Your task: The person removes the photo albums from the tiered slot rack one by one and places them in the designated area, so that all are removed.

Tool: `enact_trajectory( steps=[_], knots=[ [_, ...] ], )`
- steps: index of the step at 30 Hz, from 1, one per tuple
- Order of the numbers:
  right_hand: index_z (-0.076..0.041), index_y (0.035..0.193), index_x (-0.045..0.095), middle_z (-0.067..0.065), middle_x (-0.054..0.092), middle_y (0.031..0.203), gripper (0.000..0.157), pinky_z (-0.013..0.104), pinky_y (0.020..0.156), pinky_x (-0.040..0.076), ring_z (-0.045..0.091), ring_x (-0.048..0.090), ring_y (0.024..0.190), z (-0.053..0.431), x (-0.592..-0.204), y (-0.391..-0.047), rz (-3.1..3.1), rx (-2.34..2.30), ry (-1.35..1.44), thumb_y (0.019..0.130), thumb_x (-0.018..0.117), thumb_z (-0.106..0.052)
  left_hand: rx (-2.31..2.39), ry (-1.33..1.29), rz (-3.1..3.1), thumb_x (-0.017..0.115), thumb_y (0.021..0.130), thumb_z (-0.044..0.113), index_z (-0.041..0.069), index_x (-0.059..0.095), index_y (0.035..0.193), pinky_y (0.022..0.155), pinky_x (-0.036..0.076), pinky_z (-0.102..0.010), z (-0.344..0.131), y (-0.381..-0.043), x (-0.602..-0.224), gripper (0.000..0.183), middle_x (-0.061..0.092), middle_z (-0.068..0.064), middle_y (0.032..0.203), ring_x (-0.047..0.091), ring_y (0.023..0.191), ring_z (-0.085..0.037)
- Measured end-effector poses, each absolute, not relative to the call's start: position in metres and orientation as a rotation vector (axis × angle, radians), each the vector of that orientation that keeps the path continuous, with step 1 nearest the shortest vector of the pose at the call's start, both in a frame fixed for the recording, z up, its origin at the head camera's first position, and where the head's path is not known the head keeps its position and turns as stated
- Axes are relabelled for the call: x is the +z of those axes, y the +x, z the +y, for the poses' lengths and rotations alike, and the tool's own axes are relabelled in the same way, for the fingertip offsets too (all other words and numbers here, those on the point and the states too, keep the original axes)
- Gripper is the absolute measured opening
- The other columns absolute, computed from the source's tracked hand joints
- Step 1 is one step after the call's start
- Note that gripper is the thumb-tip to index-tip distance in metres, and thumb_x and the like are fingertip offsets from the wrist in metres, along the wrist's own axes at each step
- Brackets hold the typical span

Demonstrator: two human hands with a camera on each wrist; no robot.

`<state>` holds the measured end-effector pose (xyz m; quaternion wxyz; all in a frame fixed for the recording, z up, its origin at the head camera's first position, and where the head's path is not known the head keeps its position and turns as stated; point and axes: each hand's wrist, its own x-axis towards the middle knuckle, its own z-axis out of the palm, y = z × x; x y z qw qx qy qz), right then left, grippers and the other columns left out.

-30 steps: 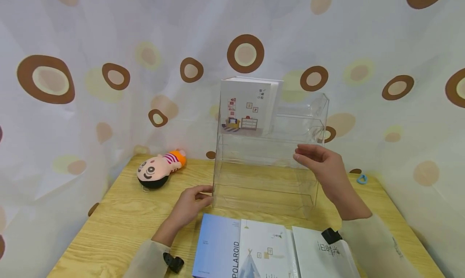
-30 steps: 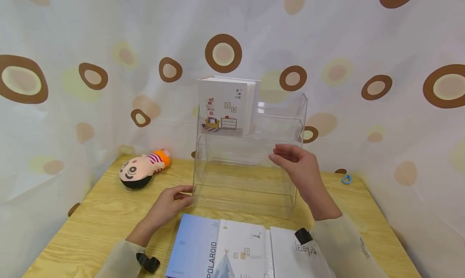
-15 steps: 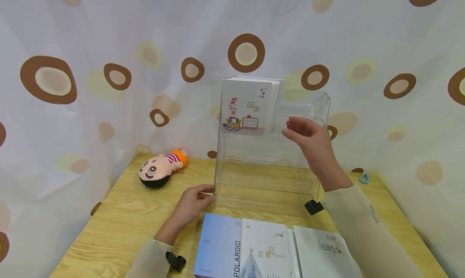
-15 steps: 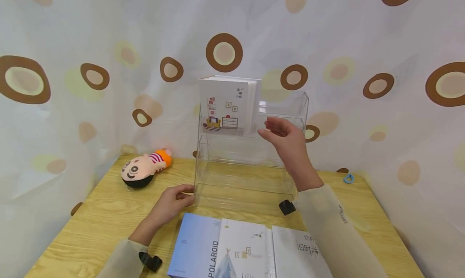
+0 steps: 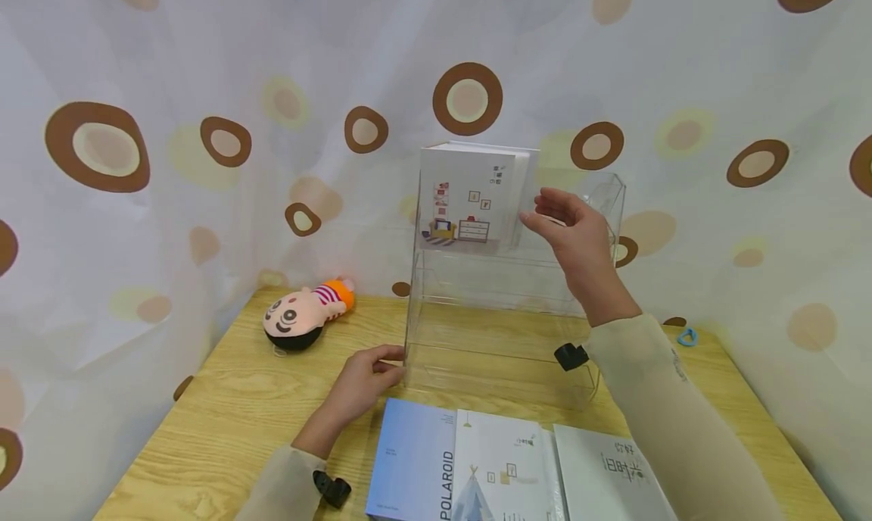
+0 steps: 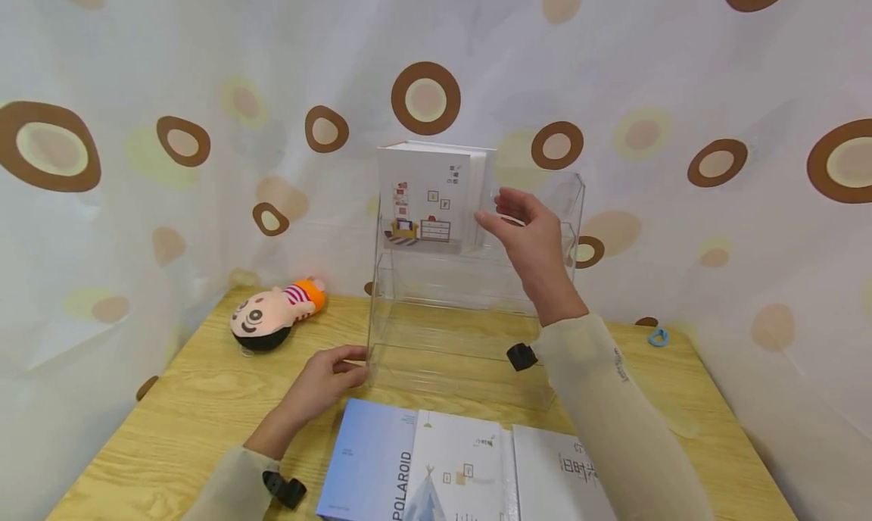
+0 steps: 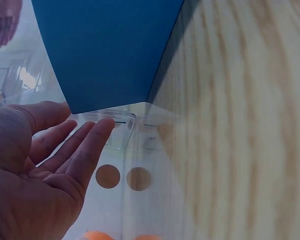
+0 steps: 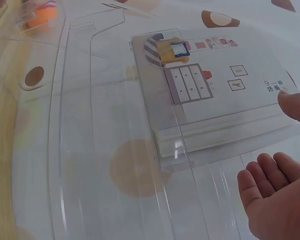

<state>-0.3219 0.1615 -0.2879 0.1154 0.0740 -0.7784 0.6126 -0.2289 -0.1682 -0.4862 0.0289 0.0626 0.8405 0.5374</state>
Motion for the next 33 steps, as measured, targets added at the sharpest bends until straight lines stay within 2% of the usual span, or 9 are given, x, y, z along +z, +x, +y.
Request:
enact_trajectory(
  steps=[5,12,20,26,33],
  knots=[
    [-0.015,0.163,0.056,0.009,0.061,0.161,0.068,0.026,0.118,0.054,0.022,0.056,0.149,0.153,-0.282,-0.33,-2.233,1.787,0.224,0.103,0.083,-0.031,1.661,0.181,2.591,0.075,0.107,0.009,0.004,0.074,0.144,0.097,0.069,-0.043,-0.169,-0.227,-0.486,0.037,0.076,-0.014,0.143,0.078,0.118,-0.027],
    [-0.016,0.162,0.056,0.006,0.062,0.157,0.064,0.031,0.12,0.055,0.019,0.058,0.145,0.145,-0.266,-0.34,-2.158,1.806,0.27,0.104,0.082,-0.028,1.696,0.185,2.546,0.072,0.108,0.009,0.002,0.072,0.145,0.095,0.07,-0.039,-0.17,-0.228,-0.488,0.038,0.075,-0.017,0.143,0.078,0.116,-0.027],
    [-0.02,0.167,0.05,0.003,0.061,0.157,0.074,0.038,0.124,0.054,0.018,0.058,0.143,0.137,-0.252,-0.35,-2.162,1.869,0.28,0.102,0.084,-0.03,1.692,0.204,2.555,0.073,0.108,0.01,0.001,0.071,0.146,0.094,0.07,-0.041,-0.171,-0.228,-0.488,0.039,0.075,-0.018,0.143,0.079,0.114,-0.026],
    [-0.018,0.172,0.041,0.007,0.057,0.161,0.082,0.044,0.129,0.05,0.02,0.059,0.141,0.129,-0.249,-0.354,-2.13,1.931,0.285,0.102,0.084,-0.027,1.684,0.194,2.554,0.073,0.109,0.011,0.003,0.071,0.146,0.095,0.07,-0.04,-0.17,-0.228,-0.486,0.038,0.076,-0.015,0.142,0.079,0.113,-0.024],
    [-0.022,0.165,0.052,0.005,0.062,0.156,0.073,0.045,0.128,0.052,0.021,0.062,0.135,0.118,-0.243,-0.358,-2.075,1.969,0.227,0.101,0.085,-0.03,1.679,0.205,2.556,0.072,0.109,0.01,0.002,0.071,0.146,0.095,0.07,-0.04,-0.168,-0.229,-0.487,0.038,0.076,-0.017,0.143,0.078,0.115,-0.026]
  ],
)
